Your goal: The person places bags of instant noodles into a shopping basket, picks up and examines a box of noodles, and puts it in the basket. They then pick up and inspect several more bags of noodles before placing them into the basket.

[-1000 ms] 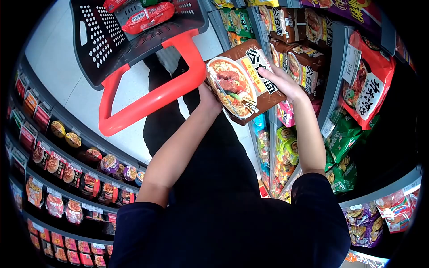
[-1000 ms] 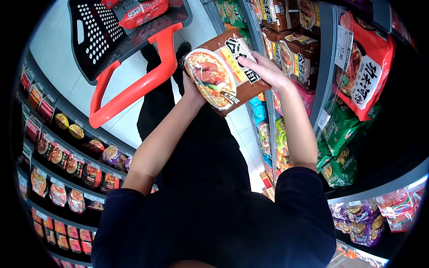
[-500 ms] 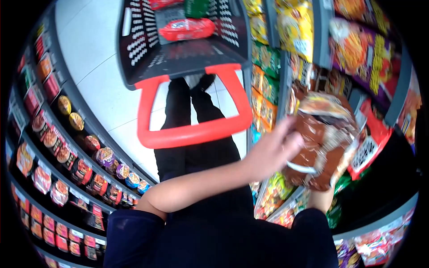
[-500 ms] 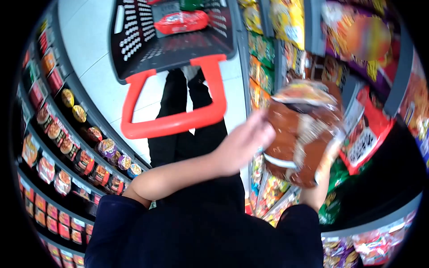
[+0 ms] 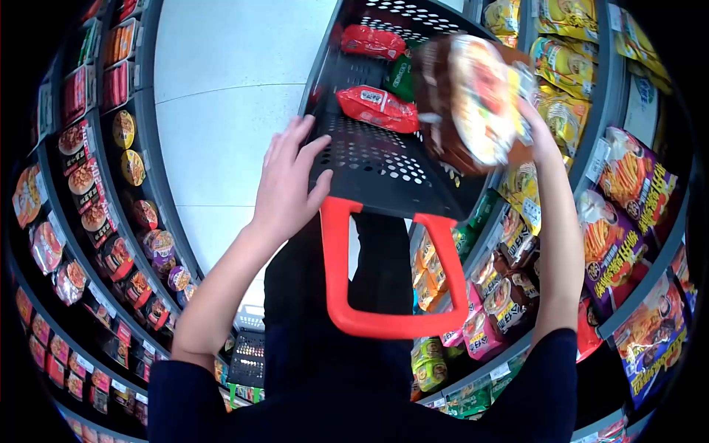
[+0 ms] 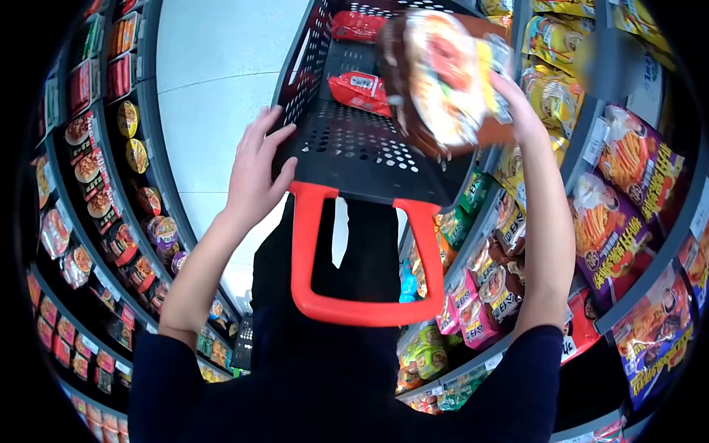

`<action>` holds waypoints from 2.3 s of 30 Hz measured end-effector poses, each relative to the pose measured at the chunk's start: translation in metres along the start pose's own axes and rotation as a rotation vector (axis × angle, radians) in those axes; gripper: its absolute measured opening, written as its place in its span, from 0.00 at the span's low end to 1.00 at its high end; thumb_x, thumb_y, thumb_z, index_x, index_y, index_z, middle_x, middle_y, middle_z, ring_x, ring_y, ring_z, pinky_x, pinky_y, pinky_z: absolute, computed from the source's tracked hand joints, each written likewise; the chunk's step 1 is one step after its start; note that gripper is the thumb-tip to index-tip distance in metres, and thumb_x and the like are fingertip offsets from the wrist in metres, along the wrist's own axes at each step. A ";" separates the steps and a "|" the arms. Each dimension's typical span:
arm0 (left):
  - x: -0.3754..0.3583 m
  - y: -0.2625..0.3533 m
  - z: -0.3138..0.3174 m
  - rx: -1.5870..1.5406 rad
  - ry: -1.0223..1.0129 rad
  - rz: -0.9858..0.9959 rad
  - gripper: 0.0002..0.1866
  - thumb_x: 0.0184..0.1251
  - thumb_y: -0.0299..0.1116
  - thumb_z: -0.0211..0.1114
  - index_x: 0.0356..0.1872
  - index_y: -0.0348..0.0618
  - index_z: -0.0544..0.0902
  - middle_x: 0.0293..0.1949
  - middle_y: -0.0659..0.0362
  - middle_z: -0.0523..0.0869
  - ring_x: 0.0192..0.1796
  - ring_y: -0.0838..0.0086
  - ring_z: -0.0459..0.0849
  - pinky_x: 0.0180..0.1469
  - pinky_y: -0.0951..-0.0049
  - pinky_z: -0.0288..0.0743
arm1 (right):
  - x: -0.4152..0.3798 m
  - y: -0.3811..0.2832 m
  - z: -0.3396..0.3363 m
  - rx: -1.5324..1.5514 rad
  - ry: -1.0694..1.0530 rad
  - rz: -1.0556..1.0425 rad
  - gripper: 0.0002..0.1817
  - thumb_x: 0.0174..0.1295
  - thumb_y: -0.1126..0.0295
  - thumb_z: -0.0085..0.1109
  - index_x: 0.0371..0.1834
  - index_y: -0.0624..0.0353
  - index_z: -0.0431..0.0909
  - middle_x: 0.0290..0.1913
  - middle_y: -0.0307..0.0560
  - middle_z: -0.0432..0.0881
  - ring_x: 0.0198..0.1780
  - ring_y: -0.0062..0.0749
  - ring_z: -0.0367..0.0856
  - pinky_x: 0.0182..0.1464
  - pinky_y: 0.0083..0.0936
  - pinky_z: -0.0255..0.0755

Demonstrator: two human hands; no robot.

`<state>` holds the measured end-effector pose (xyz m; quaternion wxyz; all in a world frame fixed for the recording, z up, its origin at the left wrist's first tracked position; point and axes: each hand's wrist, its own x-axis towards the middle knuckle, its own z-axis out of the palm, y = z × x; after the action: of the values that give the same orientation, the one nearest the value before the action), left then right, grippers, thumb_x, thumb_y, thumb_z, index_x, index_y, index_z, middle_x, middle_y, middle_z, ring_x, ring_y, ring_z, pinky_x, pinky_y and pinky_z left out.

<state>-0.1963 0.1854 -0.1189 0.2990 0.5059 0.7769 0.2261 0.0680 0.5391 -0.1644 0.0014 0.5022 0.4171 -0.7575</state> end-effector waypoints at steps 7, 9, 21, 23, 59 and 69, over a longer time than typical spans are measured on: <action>0.055 -0.070 0.069 -0.283 0.161 -0.601 0.30 0.65 0.44 0.62 0.61 0.32 0.69 0.51 0.39 0.79 0.53 0.50 0.80 0.56 0.64 0.72 | 0.194 0.048 0.096 -0.900 0.030 0.020 0.57 0.43 0.39 0.71 0.67 0.70 0.58 0.58 0.60 0.74 0.60 0.42 0.75 0.61 0.33 0.69; 0.065 -0.060 0.057 -0.251 0.010 -0.669 0.26 0.65 0.43 0.62 0.57 0.33 0.73 0.45 0.42 0.83 0.49 0.49 0.81 0.52 0.61 0.74 | 0.273 0.101 0.092 -1.176 0.000 -0.180 0.59 0.41 0.40 0.71 0.69 0.69 0.55 0.59 0.63 0.73 0.61 0.48 0.74 0.63 0.33 0.67; 0.072 -0.061 0.061 -0.265 0.036 -0.713 0.13 0.64 0.28 0.60 0.48 0.35 0.78 0.35 0.48 0.83 0.37 0.58 0.83 0.43 0.67 0.75 | 0.329 0.181 0.129 -1.728 -0.026 -0.874 0.41 0.53 0.61 0.63 0.72 0.49 0.56 0.70 0.54 0.60 0.70 0.50 0.59 0.66 0.53 0.56; 0.077 -0.058 0.060 -0.242 0.025 -0.739 0.12 0.64 0.28 0.60 0.47 0.35 0.78 0.35 0.48 0.83 0.37 0.59 0.83 0.43 0.68 0.75 | 0.329 0.211 0.129 -1.938 0.101 -0.916 0.36 0.58 0.63 0.56 0.71 0.49 0.57 0.71 0.54 0.59 0.70 0.49 0.58 0.65 0.56 0.56; 0.067 -0.060 0.067 -0.069 0.112 -0.533 0.15 0.66 0.40 0.58 0.38 0.36 0.79 0.28 0.44 0.83 0.34 0.48 0.82 0.41 0.58 0.74 | -0.108 0.148 0.049 -1.069 0.629 -0.511 0.36 0.49 0.74 0.64 0.65 0.57 0.64 0.70 0.55 0.60 0.70 0.53 0.58 0.69 0.54 0.48; 0.061 -0.070 0.076 -0.249 0.062 -0.549 0.14 0.68 0.37 0.58 0.42 0.35 0.79 0.33 0.54 0.87 0.35 0.68 0.86 0.42 0.68 0.76 | -0.106 0.213 0.053 -0.524 0.742 -0.521 0.28 0.56 0.87 0.50 0.61 0.52 0.73 0.57 0.51 0.77 0.62 0.44 0.73 0.64 0.27 0.63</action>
<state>-0.2082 0.2185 -0.2333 0.3846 0.2294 0.8597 0.2456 0.1703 0.3219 -0.2100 -0.2095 0.5991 0.6763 -0.3740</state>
